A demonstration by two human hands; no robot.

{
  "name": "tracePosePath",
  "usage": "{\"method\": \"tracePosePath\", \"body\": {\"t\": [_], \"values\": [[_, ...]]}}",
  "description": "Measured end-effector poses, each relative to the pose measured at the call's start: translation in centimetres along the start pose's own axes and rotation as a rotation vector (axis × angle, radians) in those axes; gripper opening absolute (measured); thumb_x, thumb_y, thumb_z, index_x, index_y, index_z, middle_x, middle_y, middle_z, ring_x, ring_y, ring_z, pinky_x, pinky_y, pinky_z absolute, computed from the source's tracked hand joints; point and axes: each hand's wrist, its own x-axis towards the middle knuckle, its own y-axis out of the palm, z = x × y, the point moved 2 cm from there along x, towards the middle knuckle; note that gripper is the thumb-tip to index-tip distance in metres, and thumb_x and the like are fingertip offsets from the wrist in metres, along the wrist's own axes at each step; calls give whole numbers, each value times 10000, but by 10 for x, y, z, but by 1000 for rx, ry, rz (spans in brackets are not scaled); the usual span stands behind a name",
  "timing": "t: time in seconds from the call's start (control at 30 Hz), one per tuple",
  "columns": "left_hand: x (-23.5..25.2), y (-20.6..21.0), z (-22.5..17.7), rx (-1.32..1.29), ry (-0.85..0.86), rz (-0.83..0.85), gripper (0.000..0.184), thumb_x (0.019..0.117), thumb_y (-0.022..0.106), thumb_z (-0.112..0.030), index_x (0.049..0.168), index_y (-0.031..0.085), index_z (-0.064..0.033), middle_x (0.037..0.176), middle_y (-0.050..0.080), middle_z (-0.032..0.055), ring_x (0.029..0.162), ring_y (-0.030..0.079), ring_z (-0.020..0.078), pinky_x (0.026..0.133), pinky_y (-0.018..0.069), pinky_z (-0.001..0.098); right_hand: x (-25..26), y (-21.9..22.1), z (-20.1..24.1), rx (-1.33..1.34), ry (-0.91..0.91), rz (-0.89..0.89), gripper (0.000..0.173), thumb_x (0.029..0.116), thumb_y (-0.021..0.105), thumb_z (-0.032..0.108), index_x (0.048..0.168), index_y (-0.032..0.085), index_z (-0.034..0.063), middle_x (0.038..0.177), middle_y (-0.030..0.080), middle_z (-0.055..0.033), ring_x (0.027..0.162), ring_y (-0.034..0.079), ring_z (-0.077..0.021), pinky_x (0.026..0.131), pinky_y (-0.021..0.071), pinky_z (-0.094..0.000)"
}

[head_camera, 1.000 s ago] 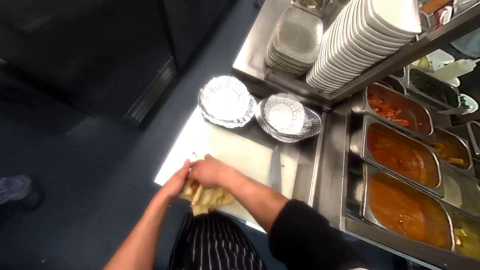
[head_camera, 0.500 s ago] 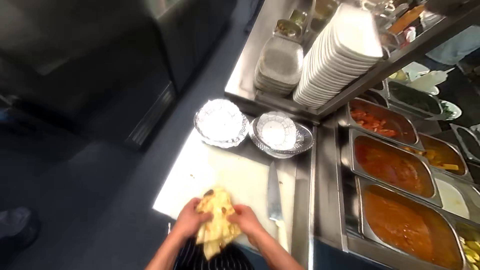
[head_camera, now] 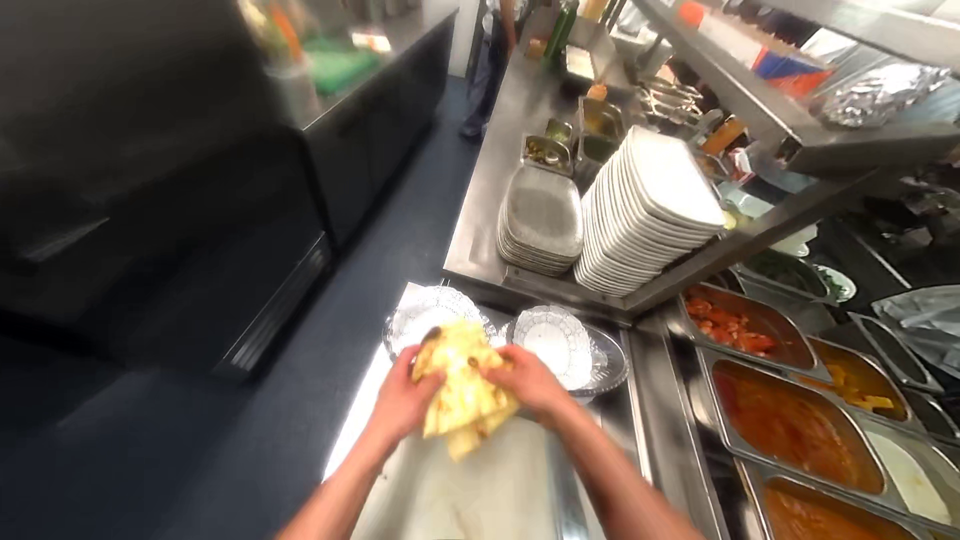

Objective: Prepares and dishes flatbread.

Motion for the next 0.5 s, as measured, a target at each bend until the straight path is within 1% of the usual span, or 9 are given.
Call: {"method": "tracePosePath", "body": {"t": [0.07,0.1,0.17,0.2,0.27,0.33,0.37,0.43,0.5], "values": [[41,-13,-11,361,32,-9,598,1030,560,-420,1528,433,-115,1327,633,204,1223,627,332,1047,495,548,54,-5,17,-70,-23,3,421,919,762,202,1285,636,36,1073,714,-171,938,706,-260,863,582,-461],[58,-18,-12,528,20,-42,661,1028,525,-480,1554,421,-93,1434,546,250,1348,507,416,1113,398,616,80,-5,17,-129,-45,8,411,929,755,232,1279,648,45,1081,717,-171,951,707,-270,870,579,-478],[84,-26,-2,733,-56,-123,806,987,503,-624,1591,369,-108,1556,395,268,1439,348,495,1101,346,693,116,-9,8,-362,-62,-48,389,977,702,320,1271,681,66,1133,721,-169,1029,699,-305,925,555,-538],[91,-31,3,762,-67,-156,832,983,499,-646,1601,348,-110,1575,372,264,1448,332,501,1099,348,698,124,-12,4,-495,-53,-141,344,994,665,330,1226,714,81,1137,724,-170,1065,689,-337,941,537,-582],[99,-42,11,762,-29,-237,684,1018,519,-517,1550,441,-95,1510,460,261,1393,432,468,1096,405,627,129,-17,-2,-678,1,-310,273,1023,579,274,1164,740,105,1139,722,-166,1103,679,-353,944,528,-591],[103,-49,15,762,-72,-243,493,1044,502,-364,1459,564,-106,1449,533,234,1332,528,403,1092,452,547,128,-13,-8,-781,107,-289,280,1015,555,241,1191,726,105,1231,686,-171,1183,643,-356,969,519,-585],[103,-50,17,777,-105,-238,436,1044,502,-331,1412,609,-124,1426,559,211,1291,575,370,1063,490,524,127,-8,-10,-816,147,-263,289,999,567,253,1193,720,103,1251,681,-173,1190,643,-361,952,527,-596],[101,-53,20,772,-139,-250,381,1024,535,-293,1338,660,-116,1370,606,195,1226,626,350,1019,522,529,124,1,-10,-843,209,-236,325,961,605,271,1208,704,86,1268,673,-185,1185,643,-379,923,534,-614],[102,-58,21,711,-136,-270,345,1013,574,-278,1256,697,-67,1270,671,206,1193,644,378,1007,515,576,120,3,-7,-845,225,-267,321,945,614,271,1189,703,82,1226,691,-184,1143,662,-381,888,543,-610]]}}
